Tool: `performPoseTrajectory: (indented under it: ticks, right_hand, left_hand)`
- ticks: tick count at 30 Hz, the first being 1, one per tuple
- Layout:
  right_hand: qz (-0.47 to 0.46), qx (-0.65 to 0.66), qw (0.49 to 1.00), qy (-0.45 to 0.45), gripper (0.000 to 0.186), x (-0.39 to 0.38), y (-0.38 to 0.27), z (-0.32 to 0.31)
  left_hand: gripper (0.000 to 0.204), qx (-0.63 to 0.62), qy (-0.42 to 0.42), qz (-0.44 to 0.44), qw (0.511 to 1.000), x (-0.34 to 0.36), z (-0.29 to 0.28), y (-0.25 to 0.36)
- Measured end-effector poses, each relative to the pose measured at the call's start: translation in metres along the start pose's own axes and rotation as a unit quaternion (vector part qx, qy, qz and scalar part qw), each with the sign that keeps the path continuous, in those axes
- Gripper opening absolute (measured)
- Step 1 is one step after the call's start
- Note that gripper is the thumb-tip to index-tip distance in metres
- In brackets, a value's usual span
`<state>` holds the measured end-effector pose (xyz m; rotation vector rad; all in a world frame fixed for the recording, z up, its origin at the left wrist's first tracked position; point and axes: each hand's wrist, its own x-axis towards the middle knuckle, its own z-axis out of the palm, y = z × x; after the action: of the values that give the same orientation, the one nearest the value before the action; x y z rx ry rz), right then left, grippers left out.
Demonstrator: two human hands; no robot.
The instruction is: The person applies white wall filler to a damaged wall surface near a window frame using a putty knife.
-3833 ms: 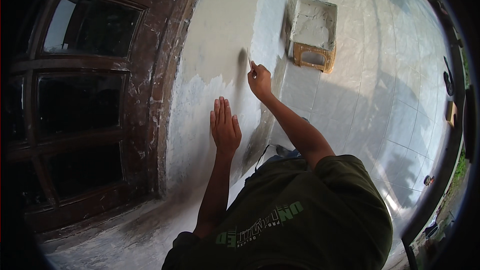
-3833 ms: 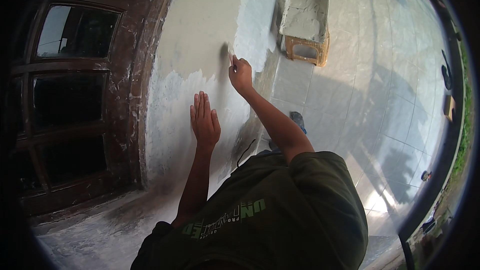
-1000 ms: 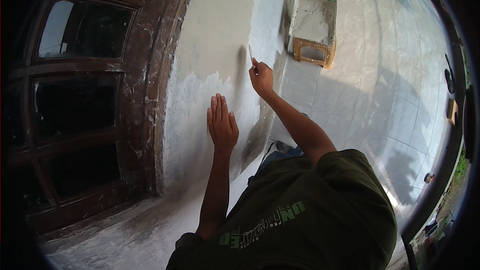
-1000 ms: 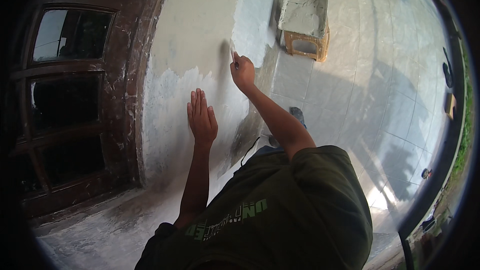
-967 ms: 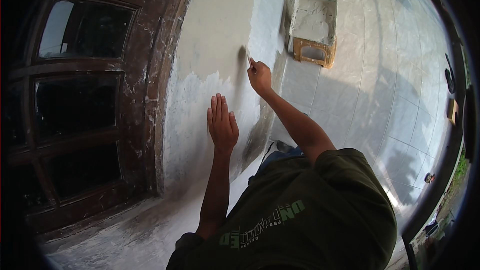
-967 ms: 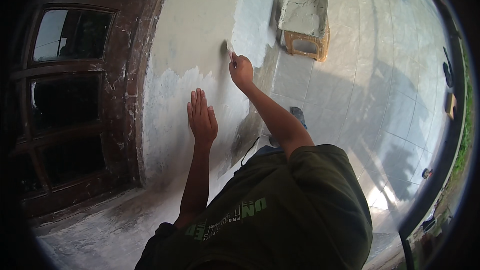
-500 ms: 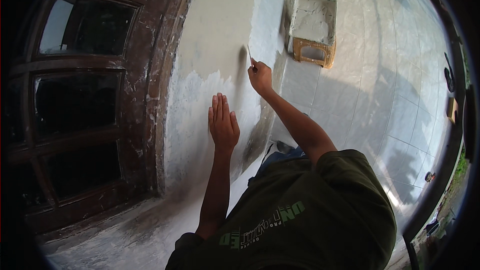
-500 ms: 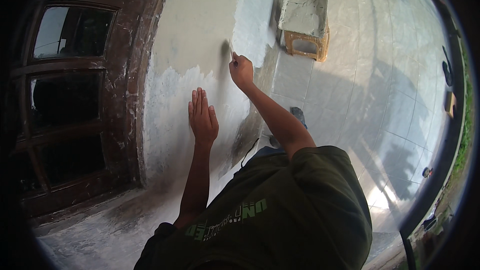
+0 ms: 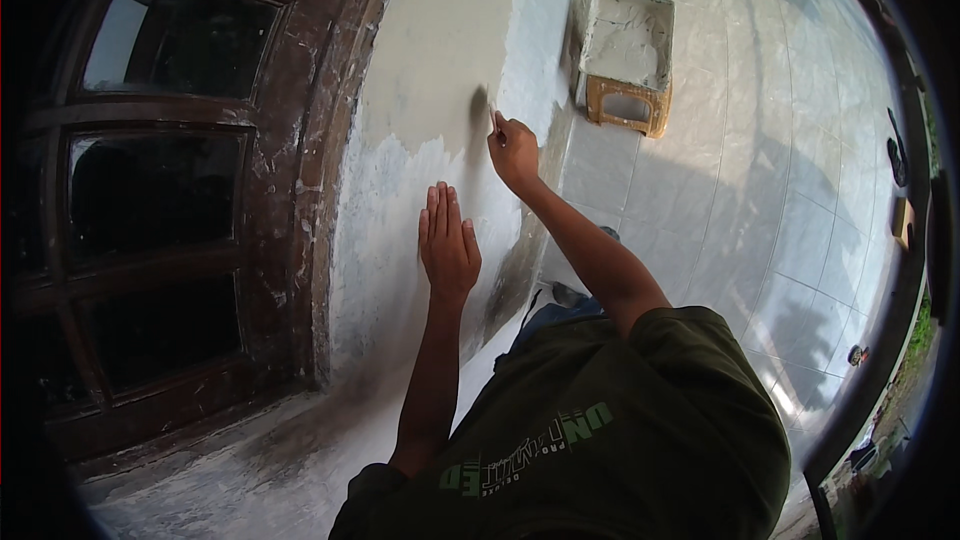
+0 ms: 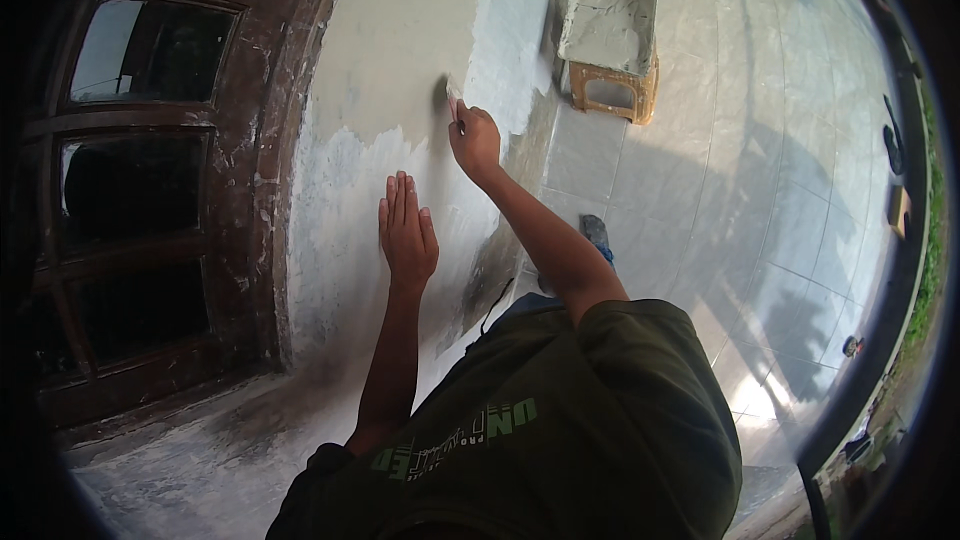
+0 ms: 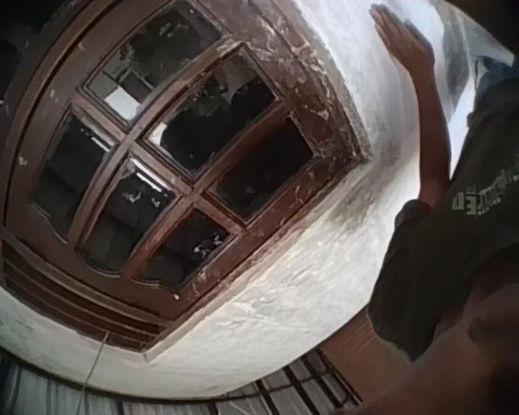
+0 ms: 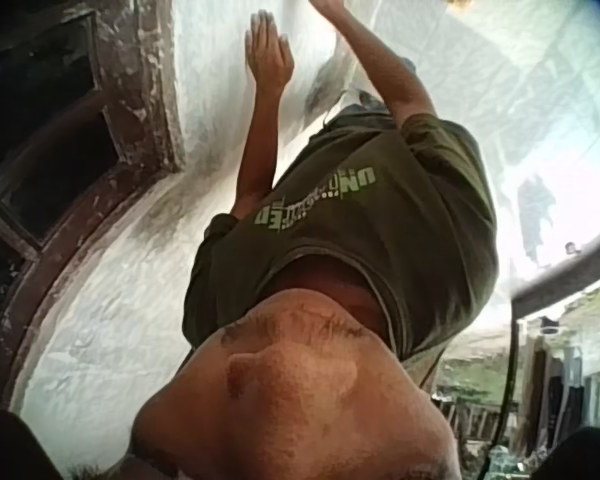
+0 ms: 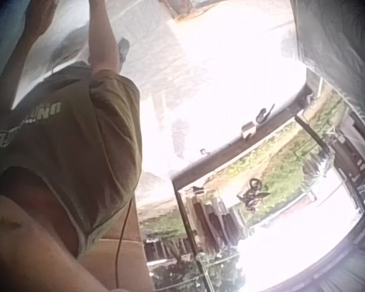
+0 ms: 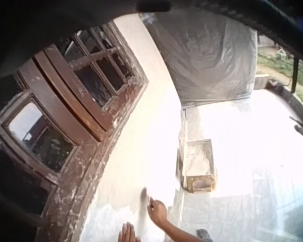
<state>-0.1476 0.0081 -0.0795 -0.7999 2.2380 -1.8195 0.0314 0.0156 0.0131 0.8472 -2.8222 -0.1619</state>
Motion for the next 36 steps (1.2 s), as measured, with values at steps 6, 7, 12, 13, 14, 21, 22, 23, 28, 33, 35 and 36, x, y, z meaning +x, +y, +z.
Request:
performPoseTrajectory:
  ticks: [6, 7, 12, 13, 14, 21, 22, 23, 28, 33, 35, 36]
  right_hand:
    - [-0.072, 0.07, 0.987, -0.129, 0.038, -0.104, -0.014, 0.002]
    - [-0.079, 0.086, 0.982, -0.149, 0.036, -0.11, -0.009, -0.009]
    - [-0.008, 0.038, 0.999, 0.036, 0.027, -0.01, 0.006, -0.012]
    - [-0.004, 0.019, 0.999, 0.035, 0.028, 0.003, 0.005, -0.007]
    - [-0.038, 0.007, 0.999, 0.02, 0.03, 0.004, 0.01, -0.001]
    - [-0.066, 0.081, 0.978, -0.182, 0.037, -0.131, -0.006, -0.009]
    - [-0.054, 0.077, 0.98, -0.174, 0.036, -0.126, -0.001, -0.017]
    - [-0.04, 0.071, 0.982, -0.168, 0.035, -0.119, 0.0, -0.023]
    - [0.029, 0.036, 0.999, -0.013, 0.032, -0.011, 0.017, -0.005]
    - [-0.029, 0.028, 0.994, -0.104, 0.042, -0.094, 0.007, 0.028]
    - [-0.033, 0.073, 0.984, -0.162, 0.041, -0.145, 0.004, 0.012]
    - [-0.035, 0.087, 0.981, -0.168, 0.04, -0.144, 0.008, -0.001]
  left_hand:
    - [0.051, -0.006, 0.004, -0.007, 1.0, -0.006, -0.001, -0.005]
    - [0.051, -0.008, 0.003, -0.006, 1.0, -0.004, -0.001, -0.004]
    - [0.051, 0.006, 0.0, -0.002, 1.0, -0.001, -0.001, -0.001]
    - [0.051, 0.002, -0.001, -0.002, 1.0, -0.001, 0.0, -0.002]
    - [0.051, -0.003, -0.005, 0.001, 1.0, -0.001, 0.0, -0.001]
    - [0.051, -0.006, -0.001, -0.005, 1.0, -0.004, -0.001, -0.005]
    - [0.051, -0.006, 0.001, 0.0, 1.0, -0.003, -0.002, -0.005]
    - [0.051, -0.008, 0.001, 0.003, 1.0, -0.004, -0.003, -0.003]
    - [0.051, 0.01, -0.007, 0.008, 1.0, 0.0, -0.002, 0.0]
    - [0.051, 0.016, 0.003, 0.006, 1.0, -0.004, -0.001, -0.006]
    - [0.051, 0.012, 0.004, 0.002, 1.0, -0.005, -0.002, -0.005]
    - [0.051, 0.01, 0.002, -0.001, 1.0, -0.005, -0.003, -0.005]
